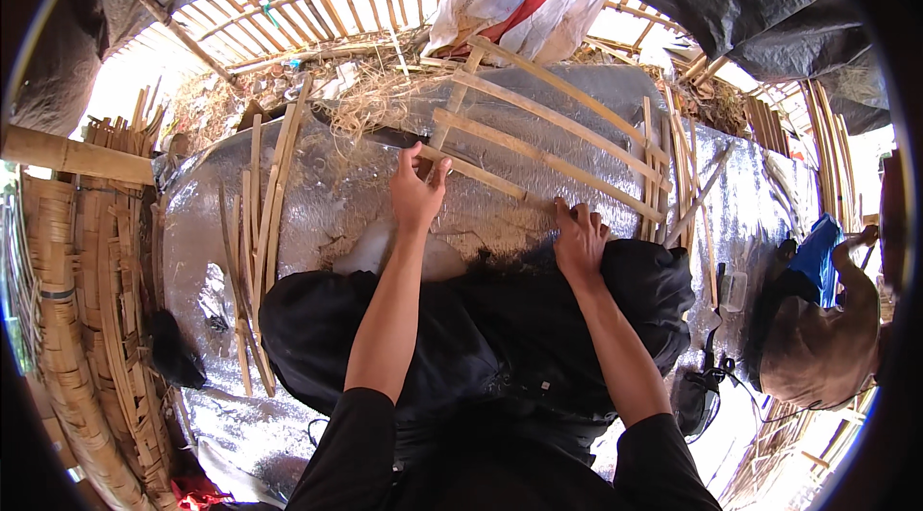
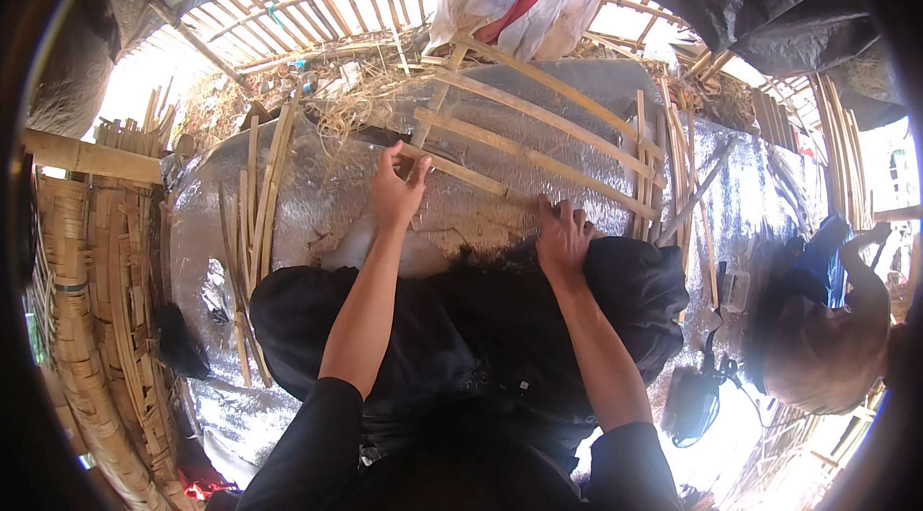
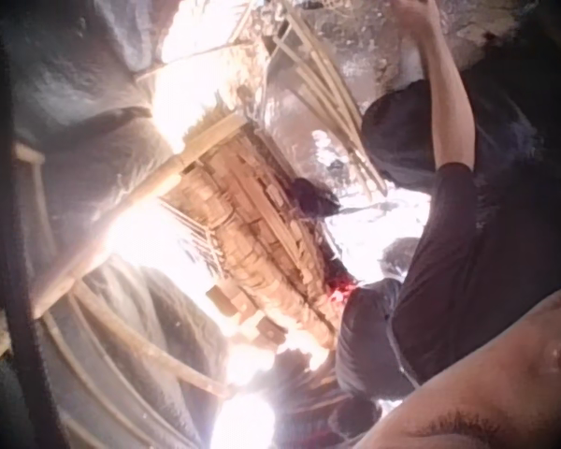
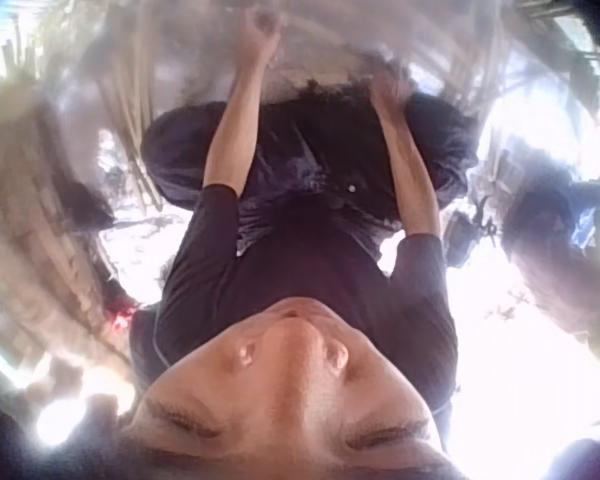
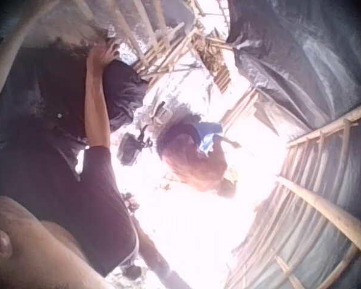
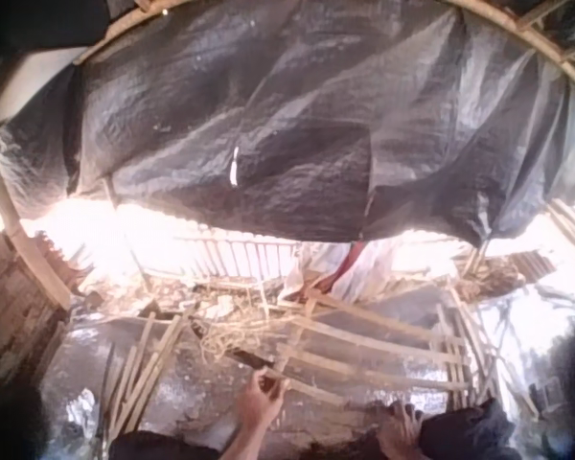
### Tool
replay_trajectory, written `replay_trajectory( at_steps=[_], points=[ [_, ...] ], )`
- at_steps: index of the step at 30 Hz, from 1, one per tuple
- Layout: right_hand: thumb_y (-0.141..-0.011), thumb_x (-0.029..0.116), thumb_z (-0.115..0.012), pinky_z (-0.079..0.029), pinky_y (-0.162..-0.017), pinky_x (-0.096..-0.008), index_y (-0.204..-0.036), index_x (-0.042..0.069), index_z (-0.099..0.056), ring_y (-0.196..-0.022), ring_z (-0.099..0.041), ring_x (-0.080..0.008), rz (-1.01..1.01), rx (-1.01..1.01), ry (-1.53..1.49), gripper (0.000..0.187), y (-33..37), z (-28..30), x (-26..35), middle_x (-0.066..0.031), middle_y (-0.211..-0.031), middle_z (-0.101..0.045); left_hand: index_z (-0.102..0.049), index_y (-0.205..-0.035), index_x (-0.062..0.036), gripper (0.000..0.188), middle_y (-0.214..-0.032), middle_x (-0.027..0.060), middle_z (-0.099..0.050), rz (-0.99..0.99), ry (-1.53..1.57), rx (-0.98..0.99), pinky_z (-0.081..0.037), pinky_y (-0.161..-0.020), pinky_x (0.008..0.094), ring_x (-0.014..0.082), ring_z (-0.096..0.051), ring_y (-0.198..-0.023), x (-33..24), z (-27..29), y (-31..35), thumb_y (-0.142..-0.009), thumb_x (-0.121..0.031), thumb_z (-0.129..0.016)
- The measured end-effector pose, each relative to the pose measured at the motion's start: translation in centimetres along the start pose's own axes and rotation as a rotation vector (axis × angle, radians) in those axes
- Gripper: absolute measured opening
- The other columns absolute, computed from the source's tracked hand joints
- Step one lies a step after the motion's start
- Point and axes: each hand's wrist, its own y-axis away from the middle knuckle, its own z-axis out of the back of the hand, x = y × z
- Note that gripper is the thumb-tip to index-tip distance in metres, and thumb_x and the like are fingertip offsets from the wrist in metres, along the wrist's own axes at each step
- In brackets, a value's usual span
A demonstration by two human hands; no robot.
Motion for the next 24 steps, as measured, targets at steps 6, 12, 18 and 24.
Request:
replay_trajectory(
  at_steps=[6, 12, 18, 24],
  points=[
    [-0.090, 0.006, -0.065, -0.043, -0.100, -0.0595, -0.143, 0.019, -0.063, -0.116, -0.058, -0.0383, 0.000, -0.008, -0.017, 0.054, -0.1, -0.1, -0.3, -0.0125, -0.123, -0.059, -0.063, -0.126, -0.0028, 0.050, -0.087, 0.0158, -0.074, -0.059, -0.021, -0.017, -0.057, -0.072, 0.0422, 0.0332, -0.074, -0.080, 0.0, -0.2, -0.2, -0.090, -0.030, -0.086],
    [-0.088, 0.008, -0.068, -0.043, -0.099, -0.0590, -0.143, 0.019, -0.063, -0.116, -0.057, -0.0390, 0.002, -0.008, -0.053, 0.056, -0.1, -0.2, 0.0, -0.0130, -0.122, -0.059, -0.061, -0.127, -0.0011, 0.051, -0.087, 0.0162, -0.073, -0.079, -0.047, -0.009, -0.057, -0.071, 0.0420, 0.0328, -0.074, -0.079, 0.2, 0.1, -0.1, -0.091, -0.028, -0.086],
    [-0.086, 0.010, -0.071, -0.043, -0.100, -0.0586, -0.145, 0.019, -0.061, -0.119, -0.056, -0.0395, -0.024, 0.051, -0.070, 0.061, -0.2, -0.3, -0.7, -0.0148, -0.124, -0.059, -0.061, -0.130, -0.0010, 0.059, -0.090, 0.0159, -0.074, -0.024, 0.008, 0.043, -0.058, -0.072, 0.0399, 0.0286, -0.074, -0.081, -0.7, -0.2, 0.2, -0.088, -0.032, -0.089],
    [-0.091, 0.020, -0.072, -0.041, -0.106, -0.0577, -0.150, 0.016, -0.058, -0.122, -0.054, -0.0398, -0.071, 0.110, -0.091, 0.060, -0.6, 1.3, 0.6, -0.0170, -0.130, -0.059, -0.062, -0.131, -0.0024, 0.061, -0.093, 0.0154, -0.074, -0.042, -0.087, 0.048, -0.058, -0.074, 0.0399, 0.0278, -0.073, -0.082, 0.9, -0.5, -0.1, -0.087, -0.037, -0.088]
  ],
)
